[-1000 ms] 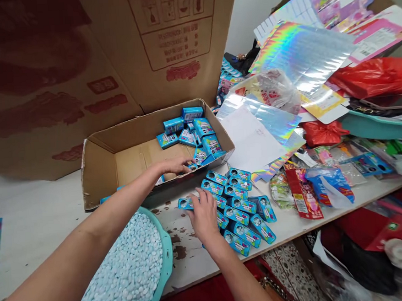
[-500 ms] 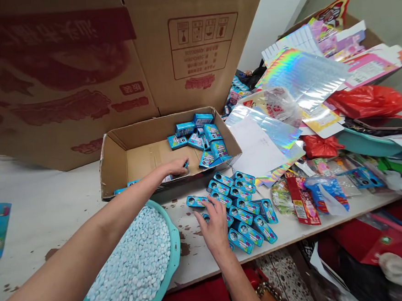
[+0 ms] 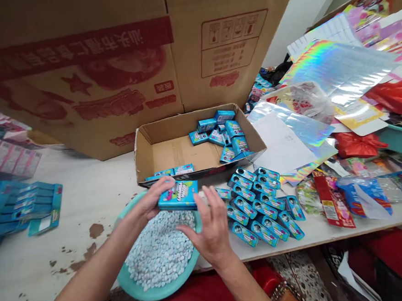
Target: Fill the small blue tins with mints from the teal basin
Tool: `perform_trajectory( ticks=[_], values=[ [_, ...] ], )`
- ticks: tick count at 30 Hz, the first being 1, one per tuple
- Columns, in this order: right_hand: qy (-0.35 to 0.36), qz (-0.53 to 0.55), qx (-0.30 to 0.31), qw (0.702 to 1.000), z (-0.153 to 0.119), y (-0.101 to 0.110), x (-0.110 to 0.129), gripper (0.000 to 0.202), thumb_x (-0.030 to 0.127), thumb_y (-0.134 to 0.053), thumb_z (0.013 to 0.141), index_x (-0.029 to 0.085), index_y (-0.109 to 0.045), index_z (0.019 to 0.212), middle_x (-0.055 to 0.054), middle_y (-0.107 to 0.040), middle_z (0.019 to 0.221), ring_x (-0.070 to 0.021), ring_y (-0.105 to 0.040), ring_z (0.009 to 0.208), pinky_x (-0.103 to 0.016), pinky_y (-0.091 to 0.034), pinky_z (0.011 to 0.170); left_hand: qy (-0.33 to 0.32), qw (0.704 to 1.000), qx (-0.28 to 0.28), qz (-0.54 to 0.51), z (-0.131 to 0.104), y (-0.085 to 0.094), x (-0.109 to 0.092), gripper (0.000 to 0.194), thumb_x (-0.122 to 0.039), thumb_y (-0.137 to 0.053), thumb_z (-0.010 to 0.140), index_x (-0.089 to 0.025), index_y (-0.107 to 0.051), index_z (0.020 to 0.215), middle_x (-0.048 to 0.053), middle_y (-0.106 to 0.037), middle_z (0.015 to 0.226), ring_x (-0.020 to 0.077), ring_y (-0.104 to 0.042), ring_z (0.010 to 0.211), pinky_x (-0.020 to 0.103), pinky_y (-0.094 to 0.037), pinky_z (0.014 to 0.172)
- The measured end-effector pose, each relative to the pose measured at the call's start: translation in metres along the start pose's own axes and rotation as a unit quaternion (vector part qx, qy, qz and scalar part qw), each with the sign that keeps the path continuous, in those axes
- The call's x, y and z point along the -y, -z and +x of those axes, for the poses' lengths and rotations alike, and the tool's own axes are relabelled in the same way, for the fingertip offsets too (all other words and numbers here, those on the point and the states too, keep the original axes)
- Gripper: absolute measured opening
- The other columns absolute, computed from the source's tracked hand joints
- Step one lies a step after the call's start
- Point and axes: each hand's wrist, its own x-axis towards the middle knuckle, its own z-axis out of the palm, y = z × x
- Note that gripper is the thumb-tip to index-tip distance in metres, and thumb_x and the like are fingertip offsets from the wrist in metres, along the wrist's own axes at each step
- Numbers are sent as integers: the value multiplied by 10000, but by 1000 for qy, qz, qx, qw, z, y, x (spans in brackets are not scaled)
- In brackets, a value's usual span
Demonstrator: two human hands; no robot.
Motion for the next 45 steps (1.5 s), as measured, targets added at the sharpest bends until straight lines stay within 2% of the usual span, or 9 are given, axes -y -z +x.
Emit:
perform_trajectory(
  ticks=[3,6,10,14,20,28,31,35,45],
  values=[
    [4,18,82,996,-12,-13,7,574,210,-636,769,265,-457,1312,-111,-505,1313,-334,-401,1278,-571,-339,1030,-5,1000,-9,-3,-22,3,25,327,-425,-700,662,-203,-509,807,-43,-533,620,93,-524,504,168,-388,411],
    [-117,139,90,979,-18,-19,6,443,151,-577,758,245,-564,1190,-85,-592,1207,-281,-515,1173,-493,-416,986,0,999,34,-20,-41,14,34,455,-630,-522,760,-228,-533,971,12,-597,774,135,-578,558,219,-433,417],
    [-322,349,100,875,-24,-19,4,338,328,-667,743,201,-609,1051,-65,-675,1042,-242,-628,960,-419,-499,882,-75,987,-20,138,-47,47,47,503,-624,-385,833,-211,-539,1075,94,-622,1002,215,-638,775,353,-524,642],
    [-407,455,48,791,-39,-18,1,442,415,-704,705,195,-586,1070,-79,-679,1066,-250,-631,980,-435,-486,901,-161,860,-128,467,-16,78,79,398,-415,-433,867,-140,-570,1119,159,-540,1256,290,-453,1218,441,-315,1045],
    [-434,398,62,806,-53,-6,-5,431,393,-756,651,196,-580,991,-56,-689,934,-227,-640,835,-388,-528,779,-88,772,-105,621,17,56,108,457,-519,-392,871,-208,-575,1151,119,-550,1220,312,-464,1155,437,-344,975],
    [-456,381,45,803,-51,-6,6,444,464,-738,653,205,-554,962,-6,-636,798,-181,-598,710,-326,-524,682,-73,900,-119,412,7,52,111,250,-437,-573,718,-194,-604,768,76,-643,849,287,-573,912,380,-425,816],
    [-423,310,77,848,-42,-2,17,429,473,-748,629,191,-578,903,-10,-628,779,-178,-580,695,-303,-506,653,-74,929,-122,341,-5,56,107,254,-440,-484,770,-194,-525,720,26,-585,716,205,-582,764,312,-463,703],
    [-329,237,122,906,-36,-3,31,393,446,-739,650,190,-600,914,-34,-641,844,-204,-597,753,-326,-496,699,-66,991,-107,51,-33,44,84,224,-396,-571,706,-192,-480,721,-25,-529,650,116,-510,543,227,-416,487],
    [-142,153,175,962,-30,-25,58,253,296,-704,733,223,-598,950,-43,-638,920,-232,-564,885,-357,-456,766,-211,956,-130,-157,-69,14,51,185,-305,-637,723,-174,-507,740,-33,-578,719,99,-589,576,218,-468,535]
  ],
)
